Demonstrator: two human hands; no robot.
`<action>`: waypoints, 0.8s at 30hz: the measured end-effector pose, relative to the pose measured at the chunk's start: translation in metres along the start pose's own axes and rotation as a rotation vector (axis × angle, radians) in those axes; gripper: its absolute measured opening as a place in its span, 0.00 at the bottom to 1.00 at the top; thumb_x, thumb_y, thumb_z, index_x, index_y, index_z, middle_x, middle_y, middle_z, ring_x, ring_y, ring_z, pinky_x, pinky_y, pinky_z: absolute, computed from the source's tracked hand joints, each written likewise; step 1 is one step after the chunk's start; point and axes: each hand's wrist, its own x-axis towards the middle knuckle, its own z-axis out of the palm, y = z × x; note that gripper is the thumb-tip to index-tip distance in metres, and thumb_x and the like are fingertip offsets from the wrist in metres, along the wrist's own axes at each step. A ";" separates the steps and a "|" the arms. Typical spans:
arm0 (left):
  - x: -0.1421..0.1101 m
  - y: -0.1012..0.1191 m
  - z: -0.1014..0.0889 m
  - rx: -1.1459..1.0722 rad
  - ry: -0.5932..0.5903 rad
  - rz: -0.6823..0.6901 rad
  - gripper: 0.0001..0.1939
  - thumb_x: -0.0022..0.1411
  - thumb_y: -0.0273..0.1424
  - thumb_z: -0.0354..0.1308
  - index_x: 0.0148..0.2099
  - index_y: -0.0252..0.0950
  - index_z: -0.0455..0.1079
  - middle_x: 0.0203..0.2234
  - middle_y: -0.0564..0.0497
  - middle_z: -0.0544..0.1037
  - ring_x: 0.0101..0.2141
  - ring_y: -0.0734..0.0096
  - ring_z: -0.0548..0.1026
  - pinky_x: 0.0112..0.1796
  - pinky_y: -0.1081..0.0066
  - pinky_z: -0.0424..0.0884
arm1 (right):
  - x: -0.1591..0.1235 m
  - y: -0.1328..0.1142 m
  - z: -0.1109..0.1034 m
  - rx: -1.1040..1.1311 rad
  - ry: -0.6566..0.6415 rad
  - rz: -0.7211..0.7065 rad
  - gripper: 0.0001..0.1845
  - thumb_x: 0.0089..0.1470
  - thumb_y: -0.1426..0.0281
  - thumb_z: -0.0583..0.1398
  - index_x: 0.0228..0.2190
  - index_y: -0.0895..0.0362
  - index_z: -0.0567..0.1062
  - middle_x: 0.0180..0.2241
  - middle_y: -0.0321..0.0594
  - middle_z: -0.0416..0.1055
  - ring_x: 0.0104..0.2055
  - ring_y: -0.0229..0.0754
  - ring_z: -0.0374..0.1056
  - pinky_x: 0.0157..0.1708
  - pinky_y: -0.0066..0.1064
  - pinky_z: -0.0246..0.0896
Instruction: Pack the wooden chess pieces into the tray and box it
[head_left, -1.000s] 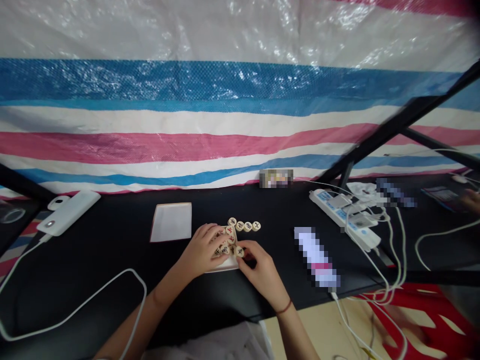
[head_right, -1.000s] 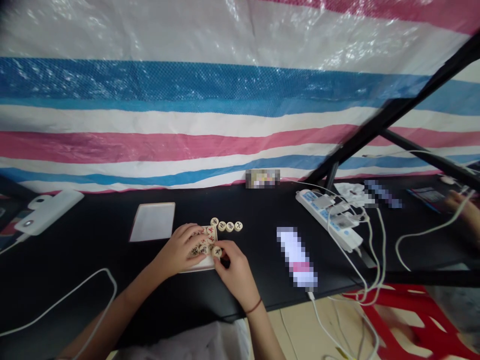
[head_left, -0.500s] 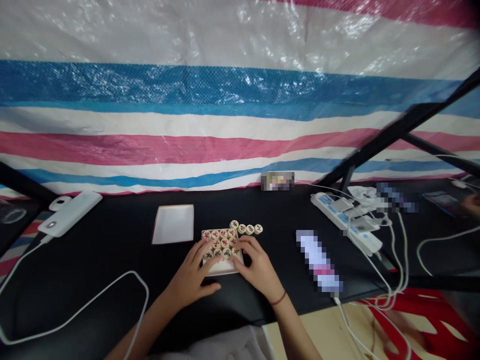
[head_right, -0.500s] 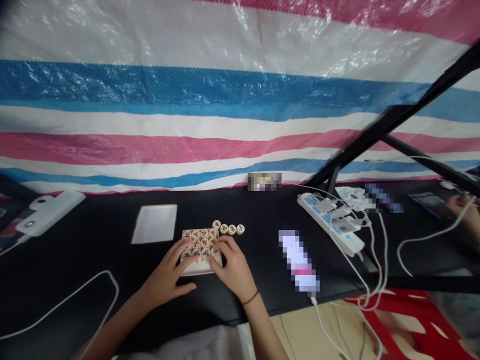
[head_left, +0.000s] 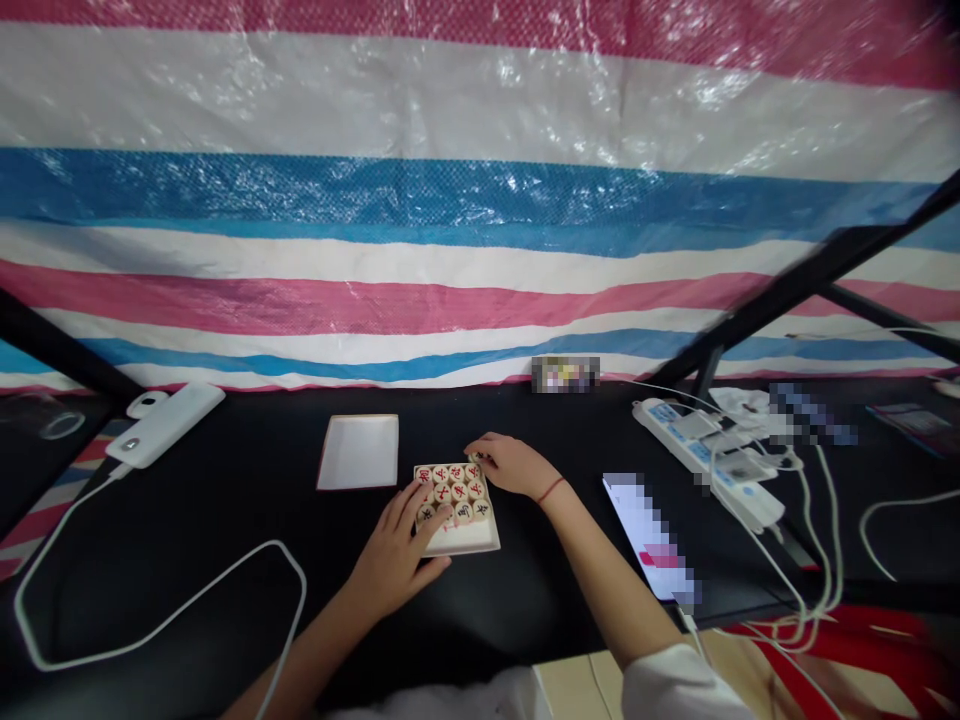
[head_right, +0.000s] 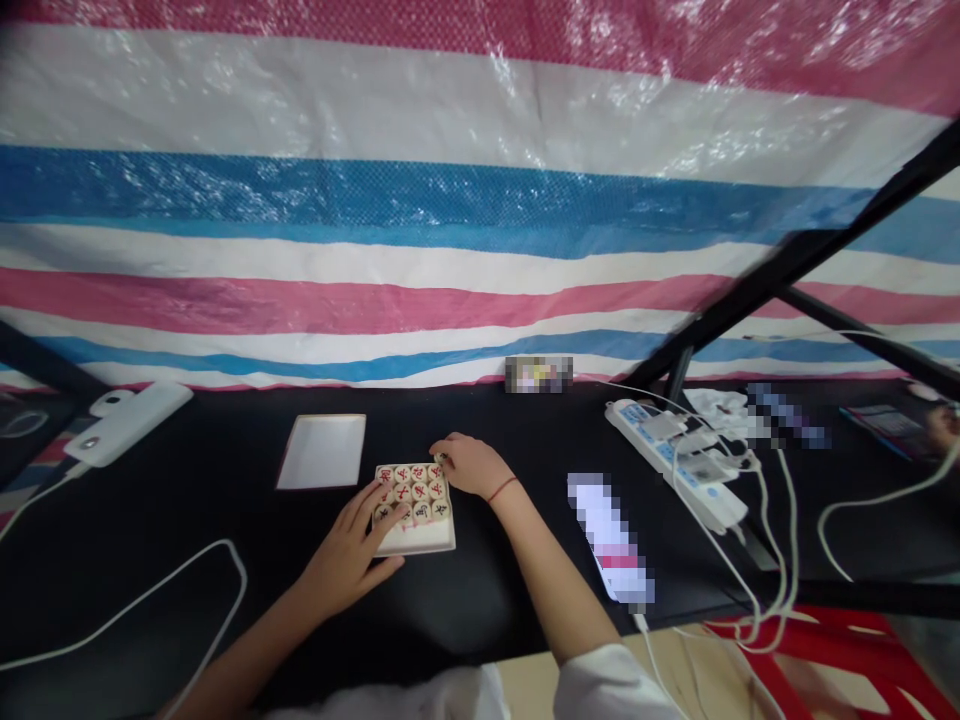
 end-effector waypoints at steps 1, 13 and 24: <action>0.000 0.000 0.000 -0.005 -0.001 -0.001 0.30 0.61 0.37 0.58 0.64 0.40 0.58 0.62 0.38 0.58 0.62 0.47 0.56 0.56 0.49 0.63 | 0.001 0.000 0.000 0.003 -0.006 -0.005 0.21 0.54 0.78 0.54 0.45 0.50 0.78 0.46 0.41 0.74 0.44 0.43 0.72 0.46 0.30 0.62; 0.000 0.000 -0.001 -0.029 -0.005 -0.028 0.31 0.61 0.36 0.57 0.65 0.41 0.56 0.66 0.41 0.51 0.64 0.48 0.53 0.57 0.52 0.62 | 0.012 0.002 -0.009 -0.126 -0.134 0.048 0.19 0.51 0.76 0.56 0.43 0.52 0.78 0.45 0.43 0.73 0.42 0.44 0.72 0.41 0.28 0.61; 0.003 0.007 0.004 0.039 -0.001 -0.079 0.33 0.61 0.37 0.57 0.66 0.40 0.54 0.67 0.40 0.48 0.64 0.47 0.52 0.57 0.50 0.60 | 0.021 0.004 -0.006 -0.174 -0.059 0.177 0.14 0.53 0.75 0.56 0.40 0.58 0.78 0.40 0.49 0.75 0.41 0.46 0.72 0.37 0.28 0.59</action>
